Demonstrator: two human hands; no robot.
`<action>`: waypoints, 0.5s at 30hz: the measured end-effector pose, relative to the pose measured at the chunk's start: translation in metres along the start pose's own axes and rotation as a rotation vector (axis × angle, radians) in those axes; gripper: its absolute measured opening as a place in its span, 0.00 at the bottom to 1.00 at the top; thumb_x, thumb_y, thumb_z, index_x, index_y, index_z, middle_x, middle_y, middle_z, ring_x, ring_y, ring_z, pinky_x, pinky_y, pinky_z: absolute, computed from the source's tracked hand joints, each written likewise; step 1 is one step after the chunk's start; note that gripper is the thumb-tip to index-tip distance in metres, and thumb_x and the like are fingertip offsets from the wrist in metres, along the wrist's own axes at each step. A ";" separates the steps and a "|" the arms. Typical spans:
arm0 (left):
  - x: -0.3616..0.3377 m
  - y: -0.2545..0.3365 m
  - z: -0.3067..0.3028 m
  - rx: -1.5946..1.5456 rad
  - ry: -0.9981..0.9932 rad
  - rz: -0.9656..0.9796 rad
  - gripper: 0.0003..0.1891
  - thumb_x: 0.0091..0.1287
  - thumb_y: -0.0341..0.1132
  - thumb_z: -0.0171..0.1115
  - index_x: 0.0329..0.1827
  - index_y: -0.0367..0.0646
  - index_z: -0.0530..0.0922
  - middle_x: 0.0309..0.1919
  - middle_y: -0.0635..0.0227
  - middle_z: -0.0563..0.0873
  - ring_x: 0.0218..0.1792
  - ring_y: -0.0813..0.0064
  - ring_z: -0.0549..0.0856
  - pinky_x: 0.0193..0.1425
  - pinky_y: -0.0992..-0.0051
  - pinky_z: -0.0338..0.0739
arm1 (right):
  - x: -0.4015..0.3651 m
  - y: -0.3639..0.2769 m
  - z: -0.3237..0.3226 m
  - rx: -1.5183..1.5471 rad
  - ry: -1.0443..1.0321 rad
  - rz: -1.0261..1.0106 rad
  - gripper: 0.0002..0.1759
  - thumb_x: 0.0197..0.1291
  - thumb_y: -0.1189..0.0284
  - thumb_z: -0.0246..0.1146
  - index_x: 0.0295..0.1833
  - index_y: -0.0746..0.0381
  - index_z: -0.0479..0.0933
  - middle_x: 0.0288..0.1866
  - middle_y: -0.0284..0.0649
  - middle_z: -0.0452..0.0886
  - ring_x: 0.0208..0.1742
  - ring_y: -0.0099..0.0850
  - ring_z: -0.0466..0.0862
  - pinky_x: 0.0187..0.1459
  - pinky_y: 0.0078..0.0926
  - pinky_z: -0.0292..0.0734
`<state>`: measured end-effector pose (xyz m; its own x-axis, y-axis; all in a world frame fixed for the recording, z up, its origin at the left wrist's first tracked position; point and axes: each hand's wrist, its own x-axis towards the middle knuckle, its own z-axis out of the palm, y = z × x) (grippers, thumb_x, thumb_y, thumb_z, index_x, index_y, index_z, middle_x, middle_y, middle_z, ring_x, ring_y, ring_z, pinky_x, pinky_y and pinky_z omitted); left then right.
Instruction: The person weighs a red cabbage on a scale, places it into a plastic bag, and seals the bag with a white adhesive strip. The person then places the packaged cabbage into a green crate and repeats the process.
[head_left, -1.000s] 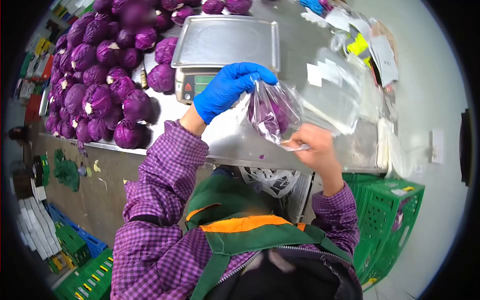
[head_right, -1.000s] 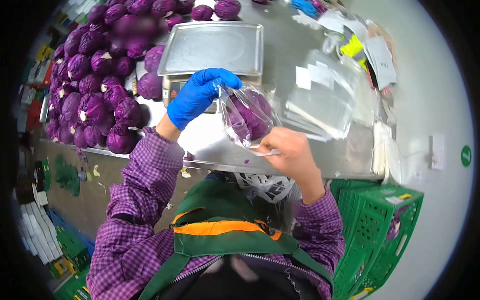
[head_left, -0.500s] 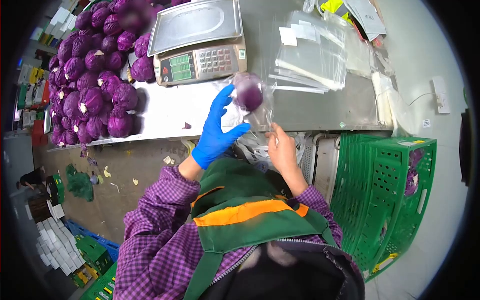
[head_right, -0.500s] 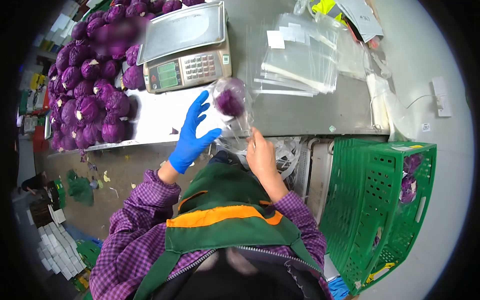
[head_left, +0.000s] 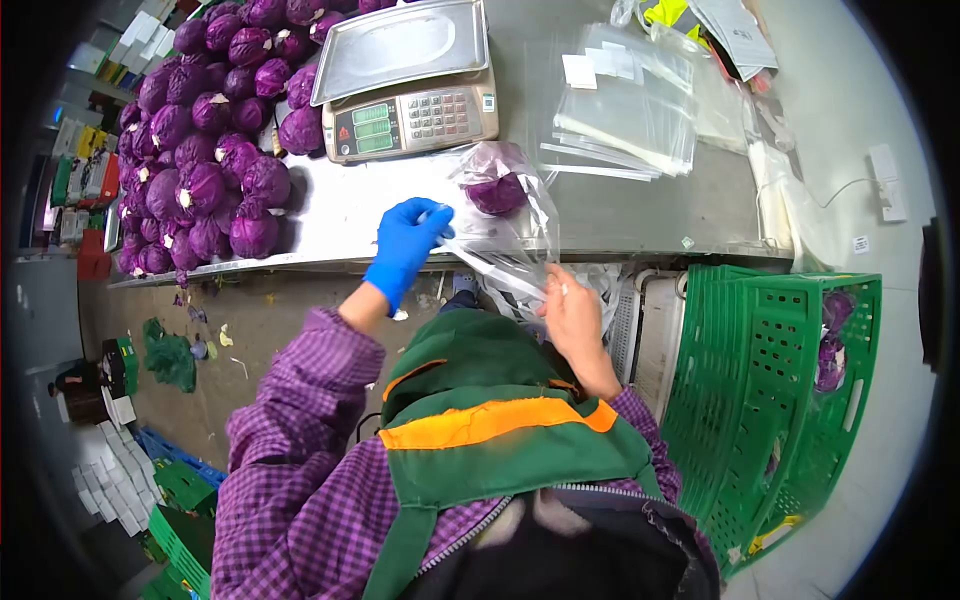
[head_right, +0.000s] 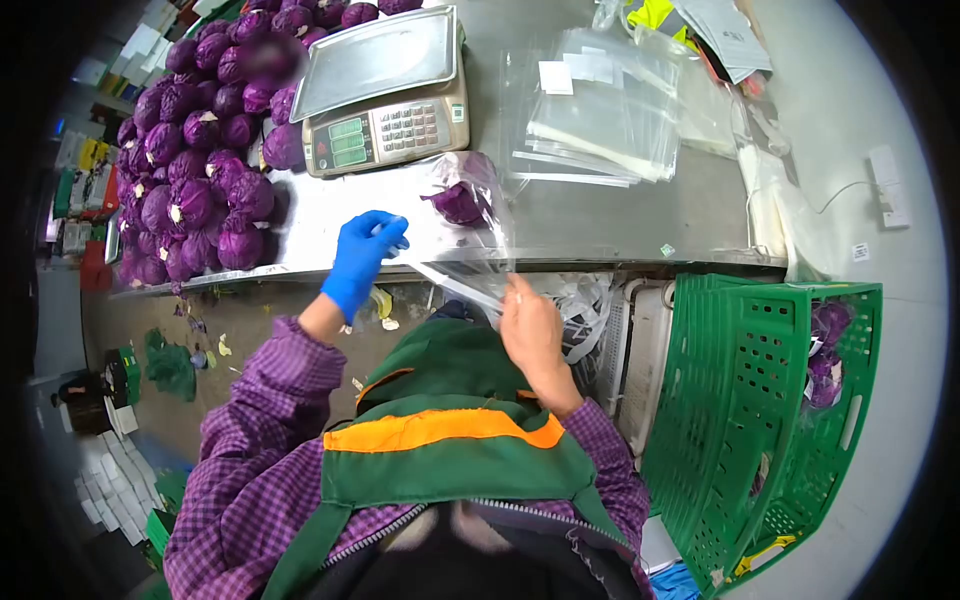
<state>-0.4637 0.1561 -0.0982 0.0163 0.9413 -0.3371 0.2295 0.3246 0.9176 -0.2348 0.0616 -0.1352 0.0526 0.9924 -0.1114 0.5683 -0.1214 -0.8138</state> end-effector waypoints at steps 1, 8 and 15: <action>-0.001 0.001 -0.006 -0.063 -0.011 -0.035 0.10 0.62 0.35 0.65 0.37 0.35 0.81 0.27 0.68 0.84 0.25 0.81 0.79 0.32 0.80 0.76 | 0.000 0.000 -0.008 0.009 0.007 0.084 0.15 0.63 0.71 0.52 0.52 0.65 0.76 0.26 0.45 0.83 0.29 0.45 0.84 0.35 0.41 0.77; -0.054 -0.027 -0.026 -0.212 -0.133 -0.415 0.12 0.66 0.37 0.60 0.42 0.36 0.83 0.30 0.68 0.85 0.28 0.81 0.81 0.34 0.80 0.76 | 0.003 -0.013 -0.037 -0.303 0.241 -0.100 0.12 0.56 0.74 0.61 0.46 0.64 0.78 0.37 0.48 0.83 0.37 0.44 0.84 0.39 0.39 0.77; -0.086 -0.012 -0.002 -0.199 -0.139 -0.243 0.13 0.68 0.37 0.58 0.47 0.37 0.82 0.38 0.66 0.86 0.35 0.77 0.84 0.44 0.76 0.79 | 0.006 -0.093 -0.030 0.162 -0.149 -0.264 0.12 0.50 0.76 0.66 0.42 0.63 0.78 0.36 0.41 0.79 0.36 0.38 0.81 0.38 0.36 0.75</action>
<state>-0.4703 0.0718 -0.0796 0.1202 0.8170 -0.5639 0.0484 0.5625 0.8254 -0.2631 0.0797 -0.0430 -0.2069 0.9774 0.0430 0.4077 0.1261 -0.9044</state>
